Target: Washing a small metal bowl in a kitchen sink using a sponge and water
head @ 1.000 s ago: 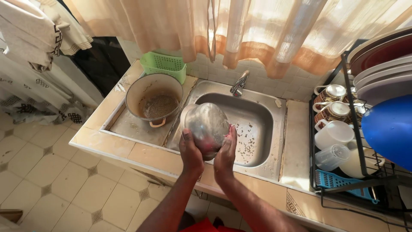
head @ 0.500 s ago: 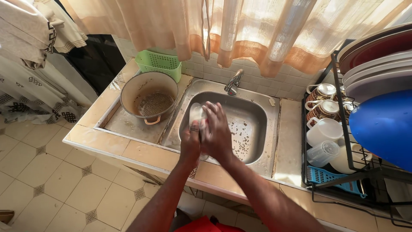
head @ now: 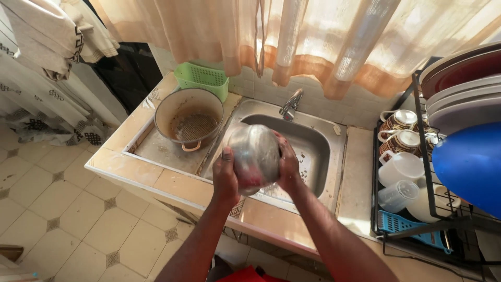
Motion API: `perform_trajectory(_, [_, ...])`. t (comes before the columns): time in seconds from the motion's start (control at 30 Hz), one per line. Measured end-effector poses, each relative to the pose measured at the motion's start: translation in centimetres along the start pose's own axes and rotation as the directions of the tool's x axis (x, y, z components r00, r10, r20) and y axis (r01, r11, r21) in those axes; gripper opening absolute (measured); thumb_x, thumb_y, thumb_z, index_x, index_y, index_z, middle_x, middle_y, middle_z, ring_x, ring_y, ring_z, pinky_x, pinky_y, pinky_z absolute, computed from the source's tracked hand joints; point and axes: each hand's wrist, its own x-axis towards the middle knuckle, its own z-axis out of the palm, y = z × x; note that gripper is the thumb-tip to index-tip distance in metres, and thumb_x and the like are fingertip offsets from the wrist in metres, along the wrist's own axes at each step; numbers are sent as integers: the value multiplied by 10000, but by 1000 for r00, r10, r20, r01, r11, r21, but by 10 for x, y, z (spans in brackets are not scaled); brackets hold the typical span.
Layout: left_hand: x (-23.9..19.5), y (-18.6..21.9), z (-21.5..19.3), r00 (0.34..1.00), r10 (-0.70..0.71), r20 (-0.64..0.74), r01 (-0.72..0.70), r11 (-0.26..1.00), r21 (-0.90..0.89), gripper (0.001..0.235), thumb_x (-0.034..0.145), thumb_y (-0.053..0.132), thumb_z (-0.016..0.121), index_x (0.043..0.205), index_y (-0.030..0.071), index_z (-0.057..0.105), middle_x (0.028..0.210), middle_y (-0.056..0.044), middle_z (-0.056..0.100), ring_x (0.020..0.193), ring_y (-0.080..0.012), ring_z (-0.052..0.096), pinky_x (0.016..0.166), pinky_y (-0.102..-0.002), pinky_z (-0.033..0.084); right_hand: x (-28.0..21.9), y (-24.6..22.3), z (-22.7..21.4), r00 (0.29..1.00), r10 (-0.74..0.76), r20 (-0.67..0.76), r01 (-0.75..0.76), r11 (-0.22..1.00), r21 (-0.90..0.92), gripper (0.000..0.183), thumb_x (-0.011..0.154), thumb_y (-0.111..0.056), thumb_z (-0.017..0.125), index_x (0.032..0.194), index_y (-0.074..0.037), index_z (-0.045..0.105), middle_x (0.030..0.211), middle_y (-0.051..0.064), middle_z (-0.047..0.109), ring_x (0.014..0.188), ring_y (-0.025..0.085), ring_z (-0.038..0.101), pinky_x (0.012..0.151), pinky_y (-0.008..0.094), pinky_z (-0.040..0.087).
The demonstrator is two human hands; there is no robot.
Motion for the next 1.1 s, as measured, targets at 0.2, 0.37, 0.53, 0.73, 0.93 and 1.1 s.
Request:
perform_trajectory(0.2, [-26, 1, 18, 998, 41, -47, -44, 997, -61, 419, 1065, 438, 515, 953, 73, 688, 810, -71, 645, 752, -181, 612, 880, -387, 535, -30, -24, 22, 793, 589, -155, -207, 500, 841, 419, 1052, -246, 523, 1424, -76, 616, 1402, 180, 594, 1216, 314, 579, 1093, 427, 451])
perform_trajectory(0.37, [-15, -72, -9, 902, 349, 254, -417, 856, 306, 439, 1082, 338, 397, 751, 103, 563, 611, -34, 557, 630, -161, 522, 682, -358, 492, -38, -13, 22, 746, 658, 97, -278, 176, 944, 363, 982, -221, 555, 1336, -185, 624, 1404, 43, 567, 1225, 259, 581, 1092, 360, 467])
perform_trajectory(0.53, [-10, -78, -18, 727, 469, 501, -683, 569, 458, 398, 1064, 374, 424, 792, 127, 577, 602, -150, 555, 622, -475, 598, 619, -503, 497, -44, -11, 5, 755, 581, 303, -467, 152, 871, 287, 926, -123, 511, 1208, -166, 544, 1230, 35, 531, 1156, 249, 558, 1024, 312, 456])
perform_trajectory(0.73, [-4, -76, -18, 648, 444, 619, -756, 472, 453, 362, 1032, 327, 558, 730, 128, 553, 555, -133, 545, 566, -430, 626, 550, -466, 499, -42, -11, -14, 681, 442, 584, -701, 163, 694, 238, 852, 10, 453, 1037, -139, 439, 999, 25, 482, 1064, 237, 528, 935, 249, 441])
perform_trajectory(0.93, [-14, -64, -17, 608, 316, 729, -722, 602, 341, 309, 986, 302, 612, 739, 115, 608, 605, -157, 595, 628, -457, 645, 577, -477, 520, -27, 33, -45, 637, 515, 573, -665, -9, 747, 124, 858, -53, 519, 936, -145, 488, 839, 8, 446, 813, 195, 485, 712, 278, 435])
perform_trajectory(1.1, [-16, -25, -20, 596, 239, 767, -687, 646, 333, 308, 990, 235, 596, 720, 88, 594, 607, -212, 602, 628, -480, 643, 575, -467, 532, 15, 50, -49, 733, 616, 288, -607, 402, 685, 200, 863, -227, 582, 1035, -140, 637, 928, 64, 619, 818, 230, 600, 695, 349, 501])
